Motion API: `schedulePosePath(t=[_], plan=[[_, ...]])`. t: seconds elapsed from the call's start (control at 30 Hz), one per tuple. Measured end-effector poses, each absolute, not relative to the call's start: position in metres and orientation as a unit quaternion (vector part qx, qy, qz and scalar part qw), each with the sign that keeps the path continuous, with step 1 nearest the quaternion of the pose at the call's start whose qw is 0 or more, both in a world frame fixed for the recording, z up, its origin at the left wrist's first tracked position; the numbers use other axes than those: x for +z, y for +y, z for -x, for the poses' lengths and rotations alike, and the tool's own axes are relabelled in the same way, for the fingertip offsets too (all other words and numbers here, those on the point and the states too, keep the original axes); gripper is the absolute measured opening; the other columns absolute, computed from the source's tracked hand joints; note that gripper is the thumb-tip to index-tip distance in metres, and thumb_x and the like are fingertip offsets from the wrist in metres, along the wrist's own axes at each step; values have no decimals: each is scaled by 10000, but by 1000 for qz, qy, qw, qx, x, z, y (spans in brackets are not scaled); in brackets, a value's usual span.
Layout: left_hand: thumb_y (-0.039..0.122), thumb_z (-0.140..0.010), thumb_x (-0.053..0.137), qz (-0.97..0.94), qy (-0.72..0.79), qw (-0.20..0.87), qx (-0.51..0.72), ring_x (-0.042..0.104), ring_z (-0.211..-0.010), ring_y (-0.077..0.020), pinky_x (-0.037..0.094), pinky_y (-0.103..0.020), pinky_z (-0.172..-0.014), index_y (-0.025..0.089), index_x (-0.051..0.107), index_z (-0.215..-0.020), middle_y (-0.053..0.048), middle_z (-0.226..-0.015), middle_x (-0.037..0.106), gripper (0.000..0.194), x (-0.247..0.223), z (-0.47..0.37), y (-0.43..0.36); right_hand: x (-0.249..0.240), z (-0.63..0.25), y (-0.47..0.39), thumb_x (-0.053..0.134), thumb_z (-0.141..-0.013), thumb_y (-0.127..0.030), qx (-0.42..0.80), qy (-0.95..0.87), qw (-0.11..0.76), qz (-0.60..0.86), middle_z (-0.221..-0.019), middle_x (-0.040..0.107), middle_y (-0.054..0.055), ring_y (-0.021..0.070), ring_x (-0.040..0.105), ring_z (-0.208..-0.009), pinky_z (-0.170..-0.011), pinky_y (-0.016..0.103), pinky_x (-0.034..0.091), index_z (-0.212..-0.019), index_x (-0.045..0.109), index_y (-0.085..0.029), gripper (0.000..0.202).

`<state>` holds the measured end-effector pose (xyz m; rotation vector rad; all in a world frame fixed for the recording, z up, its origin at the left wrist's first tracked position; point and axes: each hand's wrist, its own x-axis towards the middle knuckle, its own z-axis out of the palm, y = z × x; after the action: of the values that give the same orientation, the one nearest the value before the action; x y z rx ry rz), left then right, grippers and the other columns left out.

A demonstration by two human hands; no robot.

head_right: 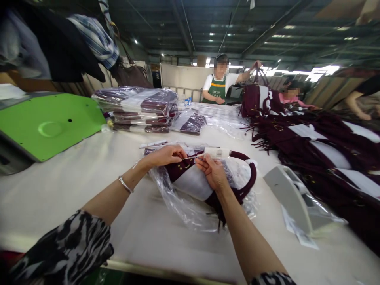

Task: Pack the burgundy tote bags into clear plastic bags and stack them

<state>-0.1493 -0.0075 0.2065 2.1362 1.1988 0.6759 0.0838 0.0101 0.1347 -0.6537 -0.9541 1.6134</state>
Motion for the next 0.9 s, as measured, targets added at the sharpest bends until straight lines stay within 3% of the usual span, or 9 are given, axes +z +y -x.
schedulePosePath(t=[0.27, 0.43, 0.7, 0.9], plan=[[157, -836, 600, -811, 467, 216, 279, 655, -912, -179, 483, -280, -902, 166, 761, -938, -47, -961, 745, 191, 190, 155, -2, 133, -78, 9, 893, -687, -512, 655, -452, 529, 295, -899, 797, 79, 207, 769, -851, -827, 310, 627, -839, 774, -182, 382], [250, -825, 668, -811, 481, 187, 277, 644, -860, -179, 475, -271, -844, 166, 759, -852, -45, -909, 736, 128, 180, 152, 6, 132, -74, 10, 876, -704, -538, 622, -467, 544, 314, -965, 798, 84, 213, 770, -869, -821, 323, 630, -856, 775, -184, 398], [180, -806, 585, -754, 565, 166, 290, 531, -695, -158, 379, -277, -679, 152, 656, -648, -31, -729, 631, 175, 161, 141, 16, 143, -52, 26, 839, -757, -481, 566, -471, 549, 396, -969, 798, 115, 179, 737, -706, -543, 239, 576, -835, 766, -145, 352], [237, -850, 530, -727, 555, 259, 310, 467, -617, -144, 354, -274, -621, 175, 561, -619, 13, -625, 546, 242, 154, 154, 19, 151, -22, 41, 794, -824, -350, 572, -436, 542, 435, -884, 797, 122, 131, 689, -571, -460, 204, 537, -791, 737, -125, 234]])
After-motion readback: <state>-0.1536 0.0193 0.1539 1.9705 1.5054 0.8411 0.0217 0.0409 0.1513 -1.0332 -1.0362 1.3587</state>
